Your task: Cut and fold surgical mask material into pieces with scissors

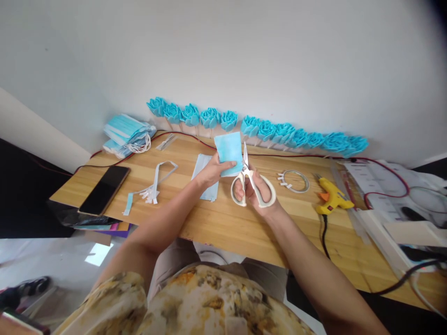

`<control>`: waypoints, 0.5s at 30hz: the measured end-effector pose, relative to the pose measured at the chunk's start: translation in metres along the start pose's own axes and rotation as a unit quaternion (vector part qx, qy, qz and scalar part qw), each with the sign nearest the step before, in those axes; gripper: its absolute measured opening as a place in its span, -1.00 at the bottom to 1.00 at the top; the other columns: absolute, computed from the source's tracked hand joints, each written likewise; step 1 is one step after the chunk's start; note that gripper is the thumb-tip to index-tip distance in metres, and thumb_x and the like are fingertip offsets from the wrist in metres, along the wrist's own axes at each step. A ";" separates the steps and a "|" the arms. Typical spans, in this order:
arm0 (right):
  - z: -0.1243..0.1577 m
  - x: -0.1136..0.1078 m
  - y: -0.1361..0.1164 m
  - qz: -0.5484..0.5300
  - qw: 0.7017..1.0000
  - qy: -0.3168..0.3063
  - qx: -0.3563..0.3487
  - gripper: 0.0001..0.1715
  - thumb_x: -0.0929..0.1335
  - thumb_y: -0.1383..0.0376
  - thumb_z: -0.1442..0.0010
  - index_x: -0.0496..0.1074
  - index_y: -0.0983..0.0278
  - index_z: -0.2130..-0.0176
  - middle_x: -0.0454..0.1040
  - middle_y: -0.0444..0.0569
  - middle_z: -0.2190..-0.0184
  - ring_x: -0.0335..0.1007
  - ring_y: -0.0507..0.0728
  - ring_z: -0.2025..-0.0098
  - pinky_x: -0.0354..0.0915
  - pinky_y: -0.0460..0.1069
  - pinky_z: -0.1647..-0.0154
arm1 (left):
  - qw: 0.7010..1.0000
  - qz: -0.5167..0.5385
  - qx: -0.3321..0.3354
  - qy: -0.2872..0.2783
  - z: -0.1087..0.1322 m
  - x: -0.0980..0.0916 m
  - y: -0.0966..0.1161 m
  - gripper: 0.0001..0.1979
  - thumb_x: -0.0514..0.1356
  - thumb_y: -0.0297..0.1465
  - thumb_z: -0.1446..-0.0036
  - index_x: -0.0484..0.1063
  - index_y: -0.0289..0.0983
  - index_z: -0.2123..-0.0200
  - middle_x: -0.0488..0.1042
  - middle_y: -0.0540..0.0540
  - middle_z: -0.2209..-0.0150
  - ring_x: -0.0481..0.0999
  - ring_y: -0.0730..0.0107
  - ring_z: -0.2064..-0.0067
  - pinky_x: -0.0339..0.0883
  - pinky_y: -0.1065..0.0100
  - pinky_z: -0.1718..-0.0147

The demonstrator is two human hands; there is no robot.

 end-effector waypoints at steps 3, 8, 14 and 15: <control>0.001 -0.001 0.000 0.006 1.000 0.012 -0.011 -0.14 0.39 -0.22 -0.19 0.23 0.19 -0.26 0.39 -0.21 0.56 0.24 0.05 0.61 0.18 -0.07 0.68 | 1.000 0.010 -0.005 -0.006 0.001 0.002 -0.001 -0.46 0.55 -0.29 0.25 0.44 -0.30 0.21 0.57 -0.05 0.33 0.54 0.38 0.32 0.40 0.26 0.15; 0.002 -0.001 -0.001 0.009 0.999 0.016 -0.032 -0.07 0.39 -0.20 -0.21 0.16 0.18 -0.34 0.38 -0.23 0.57 0.21 0.03 0.62 0.20 -0.08 0.66 | 1.000 0.020 -0.017 -0.013 0.002 0.005 -0.001 -0.45 0.57 -0.28 0.28 0.45 -0.31 0.22 0.58 -0.05 0.35 0.55 0.39 0.33 0.42 0.27 0.16; 0.003 -0.003 -0.001 0.015 0.999 0.028 -0.040 0.03 0.42 -0.19 -0.18 0.11 0.20 -0.39 0.38 -0.24 0.57 0.19 0.00 0.65 0.16 -0.10 0.71 | 1.000 0.016 -0.017 -0.015 0.003 0.006 -0.001 -0.48 0.56 -0.27 0.25 0.46 -0.31 0.24 0.60 -0.07 0.34 0.57 0.36 0.33 0.42 0.24 0.14; 0.003 -0.003 -0.002 0.014 0.999 0.030 -0.042 0.04 0.42 -0.19 -0.17 0.10 0.20 -0.40 0.39 -0.24 0.58 0.18 0.00 0.65 0.16 -0.10 0.71 | 1.000 0.015 -0.016 -0.016 0.004 0.007 -0.001 -0.48 0.56 -0.27 0.25 0.46 -0.32 0.24 0.60 -0.08 0.34 0.57 0.35 0.33 0.42 0.24 0.14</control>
Point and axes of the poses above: each hand's wrist, its own z-axis away from the middle knuckle, its own x-axis out of the palm, y = z × x, the point moved 9 cm from there along -z, towards the middle knuckle
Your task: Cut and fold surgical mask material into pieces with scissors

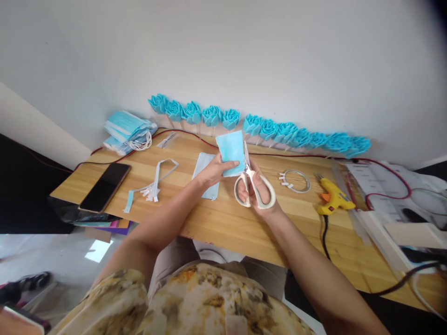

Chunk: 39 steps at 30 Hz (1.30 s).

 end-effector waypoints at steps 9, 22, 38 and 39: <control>0.000 0.002 -0.002 0.011 1.000 0.027 0.009 0.13 0.45 -0.21 -0.10 0.07 0.20 -0.41 0.35 -0.26 0.64 0.11 0.01 0.71 0.04 -0.08 0.75 | 1.000 0.004 0.001 -0.007 -0.001 0.000 -0.002 -0.48 0.56 -0.26 0.24 0.47 -0.33 0.23 0.62 -0.12 0.30 0.59 0.35 0.31 0.44 0.23 0.10; 0.001 -0.001 0.001 0.007 0.999 0.051 0.008 0.18 0.47 -0.15 -0.12 -0.07 0.16 -0.46 0.33 -0.30 0.65 0.05 -0.01 0.71 0.01 -0.08 0.72 | 1.000 0.006 -0.008 -0.006 0.000 0.003 -0.005 -0.46 0.57 -0.25 0.27 0.51 -0.34 0.23 0.64 -0.16 0.26 0.62 0.21 0.21 0.42 0.18 0.06; 0.000 0.000 0.009 0.031 0.999 0.016 0.035 0.21 0.50 -0.13 -0.09 -0.06 0.15 -0.46 0.38 -0.27 0.60 0.10 -0.03 0.69 0.05 -0.12 0.71 | 0.988 0.058 0.042 0.134 -0.009 -0.031 0.005 -0.59 0.47 -0.15 0.07 0.52 -0.31 0.27 0.61 -0.06 0.37 0.61 0.26 0.23 0.42 0.29 0.16; 0.000 0.000 0.011 0.036 0.998 0.011 0.043 0.19 0.49 -0.14 -0.11 -0.05 0.16 -0.45 0.39 -0.27 0.59 0.11 -0.03 0.68 0.05 -0.12 0.70 | 0.986 0.061 0.050 0.148 -0.007 -0.032 0.004 -0.61 0.46 -0.16 0.05 0.52 -0.30 0.27 0.61 -0.05 0.38 0.60 0.27 0.23 0.42 0.29 0.15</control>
Point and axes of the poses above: each hand's wrist, its own z-axis away from the middle knuckle, its own x-axis out of the palm, y = z × x, the point moved 9 cm from there along -z, towards the middle knuckle
